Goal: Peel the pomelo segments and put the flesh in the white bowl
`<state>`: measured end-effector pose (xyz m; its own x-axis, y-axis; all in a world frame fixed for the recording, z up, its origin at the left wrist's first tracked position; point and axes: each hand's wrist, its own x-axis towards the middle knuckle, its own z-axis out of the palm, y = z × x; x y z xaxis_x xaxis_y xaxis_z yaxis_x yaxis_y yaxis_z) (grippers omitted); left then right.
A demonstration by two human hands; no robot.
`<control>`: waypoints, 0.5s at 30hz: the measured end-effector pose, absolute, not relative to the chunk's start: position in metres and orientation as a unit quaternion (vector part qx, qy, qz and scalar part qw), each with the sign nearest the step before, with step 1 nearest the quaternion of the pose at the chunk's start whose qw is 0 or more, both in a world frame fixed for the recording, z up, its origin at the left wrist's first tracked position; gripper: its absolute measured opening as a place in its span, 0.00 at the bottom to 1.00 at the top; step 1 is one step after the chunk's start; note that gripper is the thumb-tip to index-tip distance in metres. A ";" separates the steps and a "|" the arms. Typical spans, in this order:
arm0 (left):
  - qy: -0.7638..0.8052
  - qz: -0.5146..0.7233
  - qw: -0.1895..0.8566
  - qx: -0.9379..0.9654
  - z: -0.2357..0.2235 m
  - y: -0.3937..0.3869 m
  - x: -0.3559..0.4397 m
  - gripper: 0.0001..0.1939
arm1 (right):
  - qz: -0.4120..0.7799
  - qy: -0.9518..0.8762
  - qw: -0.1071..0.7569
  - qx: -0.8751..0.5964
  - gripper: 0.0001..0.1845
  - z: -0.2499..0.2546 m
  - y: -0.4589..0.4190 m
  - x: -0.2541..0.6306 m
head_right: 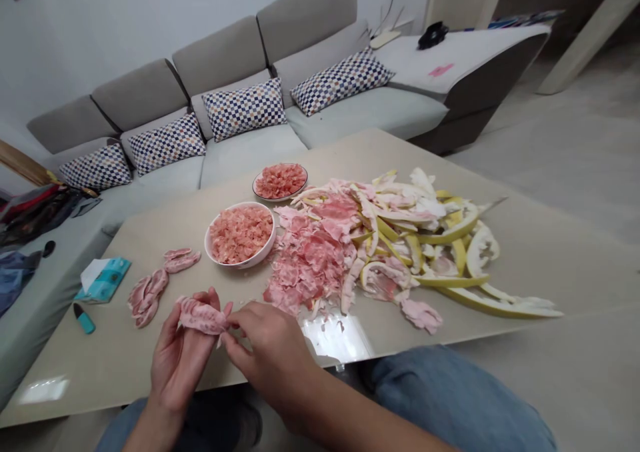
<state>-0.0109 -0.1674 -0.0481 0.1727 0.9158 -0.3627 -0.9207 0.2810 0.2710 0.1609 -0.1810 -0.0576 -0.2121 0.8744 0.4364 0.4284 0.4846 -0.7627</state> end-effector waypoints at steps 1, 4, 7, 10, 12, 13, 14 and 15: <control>0.233 0.597 0.768 0.008 -0.051 -0.168 -0.011 0.22 | 0.245 -0.737 0.447 -0.444 0.07 -0.059 -0.182 0.160; 0.239 0.584 0.774 0.050 -0.060 -0.170 -0.011 0.22 | 0.234 -0.736 0.450 -0.449 0.08 -0.061 -0.182 0.159; 0.244 0.577 0.777 0.067 -0.064 -0.171 -0.011 0.23 | 0.239 -0.739 0.444 -0.447 0.09 -0.060 -0.181 0.160; 0.245 0.577 0.777 0.058 -0.063 -0.171 -0.011 0.25 | 0.257 -0.742 0.439 -0.437 0.09 -0.056 -0.180 0.163; 0.248 0.575 0.778 0.056 -0.063 -0.172 -0.010 0.25 | 0.266 -0.743 0.441 -0.428 0.09 -0.054 -0.179 0.165; 0.249 0.574 0.778 0.057 -0.062 -0.172 -0.010 0.25 | 0.268 -0.743 0.442 -0.425 0.09 -0.053 -0.179 0.165; 0.251 0.574 0.777 0.059 -0.062 -0.172 -0.010 0.25 | 0.267 -0.743 0.442 -0.425 0.09 -0.053 -0.178 0.165; 0.253 0.574 0.776 0.060 -0.062 -0.172 -0.009 0.25 | 0.264 -0.742 0.442 -0.429 0.09 -0.053 -0.178 0.165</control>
<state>-0.0091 -0.1721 -0.0622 0.2123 0.9223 -0.3228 -0.8613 0.3327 0.3840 0.1652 -0.1783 -0.0525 -0.2403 0.8703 0.4300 0.4038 0.4924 -0.7710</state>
